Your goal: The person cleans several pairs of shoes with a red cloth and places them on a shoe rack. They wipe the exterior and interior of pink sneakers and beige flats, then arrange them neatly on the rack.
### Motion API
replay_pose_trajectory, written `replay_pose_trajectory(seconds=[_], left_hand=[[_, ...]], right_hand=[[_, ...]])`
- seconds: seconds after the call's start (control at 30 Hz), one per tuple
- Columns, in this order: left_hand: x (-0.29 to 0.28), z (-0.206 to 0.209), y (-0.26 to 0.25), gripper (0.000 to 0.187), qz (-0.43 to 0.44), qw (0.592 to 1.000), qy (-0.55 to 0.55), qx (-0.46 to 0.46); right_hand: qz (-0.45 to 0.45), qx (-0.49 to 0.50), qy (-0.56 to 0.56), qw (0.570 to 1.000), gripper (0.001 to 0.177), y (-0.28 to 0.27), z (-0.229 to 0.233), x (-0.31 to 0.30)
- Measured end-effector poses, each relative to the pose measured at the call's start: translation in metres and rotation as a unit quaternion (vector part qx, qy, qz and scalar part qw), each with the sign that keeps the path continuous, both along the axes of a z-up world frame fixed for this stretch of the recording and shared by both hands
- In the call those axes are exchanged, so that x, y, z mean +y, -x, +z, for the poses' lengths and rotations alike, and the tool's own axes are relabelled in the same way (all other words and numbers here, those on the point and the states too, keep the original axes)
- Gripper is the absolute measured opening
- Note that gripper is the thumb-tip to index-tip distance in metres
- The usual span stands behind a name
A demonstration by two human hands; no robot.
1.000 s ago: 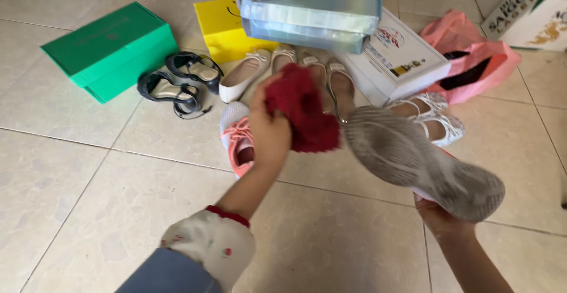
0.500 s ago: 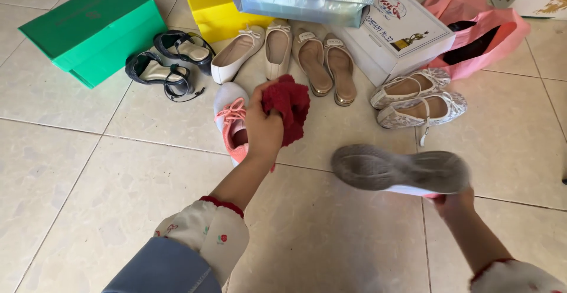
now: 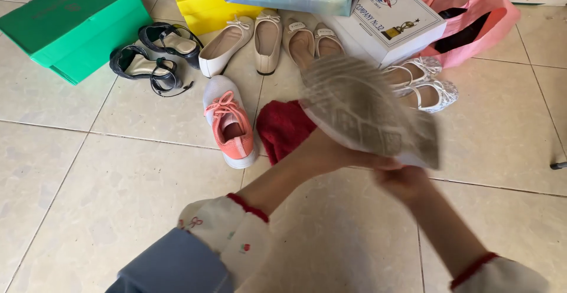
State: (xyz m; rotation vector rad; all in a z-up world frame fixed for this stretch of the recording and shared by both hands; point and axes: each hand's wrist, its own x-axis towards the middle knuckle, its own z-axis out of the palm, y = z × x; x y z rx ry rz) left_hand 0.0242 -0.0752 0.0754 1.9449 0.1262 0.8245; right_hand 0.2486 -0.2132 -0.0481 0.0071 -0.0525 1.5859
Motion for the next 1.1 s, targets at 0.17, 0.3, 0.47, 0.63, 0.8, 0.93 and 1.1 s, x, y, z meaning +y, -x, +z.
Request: replay_pose_trajectory(seconds=[0.17, 0.3, 0.47, 0.63, 0.8, 0.93, 1.1], left_hand=[[-0.003, 0.032, -0.009, 0.129, 0.024, 0.990, 0.128, -0.050], [0.005, 0.016, -0.016, 0.109, 0.089, 0.988, 0.122, -0.031], [0.008, -0.092, -0.012, 0.096, 0.083, 0.994, 0.072, 0.006], [0.011, -0.048, -0.024, 0.100, 0.099, 0.989, 0.102, 0.034], [0.024, -0.051, -0.030, 0.078, -0.035, 0.905, 0.424, 0.009], [0.015, -0.106, -0.016, 0.090, 0.090, 0.960, 0.262, 0.023], [0.035, -0.063, -0.045, 0.073, 0.038, 0.921, 0.360, -0.143]], right_hand=[[-0.037, -0.333, 0.307, 0.891, 0.045, 0.027, 0.032, 0.008], [-0.117, -0.335, 0.396, 0.847, 0.045, -0.049, -0.035, -0.012], [-0.149, -0.370, 0.474, 0.785, 0.045, -0.029, 0.005, -0.035], [-0.193, -0.465, 0.450, 0.738, 0.046, -0.044, 0.012, -0.051], [-0.228, -0.441, 0.437, 0.750, 0.039, -0.060, 0.018, -0.054], [-0.222, -0.426, 0.453, 0.751, 0.039, -0.063, 0.001, -0.062], [-0.229, -0.434, 0.459, 0.740, 0.038, -0.066, 0.003, -0.065]])
